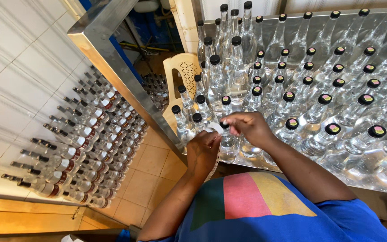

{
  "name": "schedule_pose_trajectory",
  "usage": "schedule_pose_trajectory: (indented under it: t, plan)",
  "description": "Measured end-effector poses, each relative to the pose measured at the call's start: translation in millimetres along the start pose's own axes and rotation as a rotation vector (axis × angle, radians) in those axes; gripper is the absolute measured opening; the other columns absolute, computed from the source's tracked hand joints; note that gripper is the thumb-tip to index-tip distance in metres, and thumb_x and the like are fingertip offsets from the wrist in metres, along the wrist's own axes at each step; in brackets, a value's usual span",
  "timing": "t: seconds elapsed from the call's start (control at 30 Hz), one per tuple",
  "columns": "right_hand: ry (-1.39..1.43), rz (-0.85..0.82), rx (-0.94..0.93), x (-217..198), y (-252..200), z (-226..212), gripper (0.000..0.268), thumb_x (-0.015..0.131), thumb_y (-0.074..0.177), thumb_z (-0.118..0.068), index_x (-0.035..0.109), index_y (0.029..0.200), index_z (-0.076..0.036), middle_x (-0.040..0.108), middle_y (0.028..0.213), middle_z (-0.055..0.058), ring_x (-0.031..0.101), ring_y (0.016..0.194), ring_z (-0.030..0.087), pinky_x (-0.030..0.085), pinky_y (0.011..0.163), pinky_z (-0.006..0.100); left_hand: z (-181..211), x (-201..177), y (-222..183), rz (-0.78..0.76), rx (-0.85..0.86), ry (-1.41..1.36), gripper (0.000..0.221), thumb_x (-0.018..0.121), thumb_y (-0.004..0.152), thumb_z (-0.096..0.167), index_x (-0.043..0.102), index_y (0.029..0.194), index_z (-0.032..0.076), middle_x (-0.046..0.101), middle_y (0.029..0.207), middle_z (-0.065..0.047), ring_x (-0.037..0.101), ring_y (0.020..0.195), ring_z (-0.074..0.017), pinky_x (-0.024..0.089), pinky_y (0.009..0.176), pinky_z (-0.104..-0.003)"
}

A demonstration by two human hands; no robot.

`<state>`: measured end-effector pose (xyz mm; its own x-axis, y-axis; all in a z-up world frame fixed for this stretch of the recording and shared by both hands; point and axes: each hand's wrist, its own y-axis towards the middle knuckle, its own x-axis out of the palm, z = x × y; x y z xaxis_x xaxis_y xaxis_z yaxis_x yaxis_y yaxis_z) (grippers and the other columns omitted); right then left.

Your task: The person applies small circular stickers to the necks of numerous clear glass bottles arranged on a metal rack. They peel stickers from a sheet and place them on the bottles one by one, working across the rows.

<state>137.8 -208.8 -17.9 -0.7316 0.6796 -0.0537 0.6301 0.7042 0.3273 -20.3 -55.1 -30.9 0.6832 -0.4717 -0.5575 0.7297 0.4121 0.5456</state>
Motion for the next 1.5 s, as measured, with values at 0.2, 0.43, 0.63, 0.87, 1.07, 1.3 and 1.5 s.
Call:
schedule_pose_trajectory:
  t: [0.2,0.43,0.63,0.87,1.07,1.3,1.5]
  plan:
    - [-0.507,0.024,-0.290,-3,12,42,0.028,0.078,0.102,-0.008,0.089,0.124,-0.020,0.089,0.105,0.013,0.085,0.098,0.032,0.067,0.083,0.040,-19,-4,-5,0.122,-0.099,-0.010,0.006,0.091,0.089,0.020,0.088,0.094,0.019,0.076,0.075,-0.008,0.080,0.074,-0.0315,0.061,0.066,-0.038]
    - [-0.779,0.040,-0.581,8,9,45,0.017,0.079,0.105,-0.019,0.086,0.119,-0.014,0.087,0.120,0.010,0.081,0.116,0.031,0.067,0.092,0.042,-4,-3,-13,0.179,-0.173,-0.075,0.008,0.094,0.086,0.018,0.089,0.092,0.015,0.078,0.072,-0.008,0.080,0.070,-0.0261,0.060,0.062,-0.033]
    - [-0.858,-0.005,-0.526,5,-1,41,0.030,0.082,0.102,-0.027,0.084,0.129,-0.016,0.082,0.135,0.013,0.077,0.124,0.038,0.065,0.100,0.046,8,-3,-18,0.153,-0.325,-0.139,0.012,0.096,0.085,0.017,0.090,0.094,0.010,0.080,0.074,-0.011,0.079,0.070,-0.0248,0.061,0.062,-0.033]
    - [-0.676,-0.013,-0.094,12,-22,-6,0.066,0.076,0.105,-0.041,0.060,0.160,-0.008,0.073,0.137,0.033,0.070,0.129,0.051,0.062,0.104,0.058,-12,9,-21,0.036,-0.637,-0.379,0.019,0.096,0.085,0.024,0.091,0.100,0.011,0.081,0.077,-0.006,0.072,0.071,-0.0107,0.060,0.066,-0.028]
    - [-0.676,-0.125,-0.622,36,-27,2,0.043,0.083,0.099,-0.030,0.077,0.140,-0.017,0.079,0.132,0.013,0.076,0.118,0.040,0.066,0.091,0.050,10,-2,-20,0.073,-0.735,-0.700,0.017,0.093,0.083,0.005,0.089,0.099,0.004,0.080,0.077,-0.009,0.073,0.070,-0.0099,0.064,0.068,-0.025]
    - [-0.074,-0.201,-0.200,34,-9,-23,0.016,0.089,0.093,-0.014,0.092,0.108,-0.013,0.090,0.104,0.010,0.084,0.092,0.026,0.063,0.087,0.042,7,-16,-23,0.056,-0.498,-0.570,0.022,0.093,0.085,-0.004,0.091,0.105,0.004,0.086,0.090,-0.015,0.077,0.084,-0.0150,0.066,0.075,-0.032]
    - [0.235,-0.099,0.013,49,6,-25,0.018,0.079,0.101,-0.004,0.087,0.117,0.000,0.085,0.106,0.020,0.070,0.088,0.021,0.066,0.069,0.031,-23,-24,-27,0.086,-0.306,-0.382,0.028,0.091,0.084,-0.002,0.091,0.111,0.009,0.082,0.086,-0.015,0.081,0.073,-0.0223,0.068,0.071,-0.033]
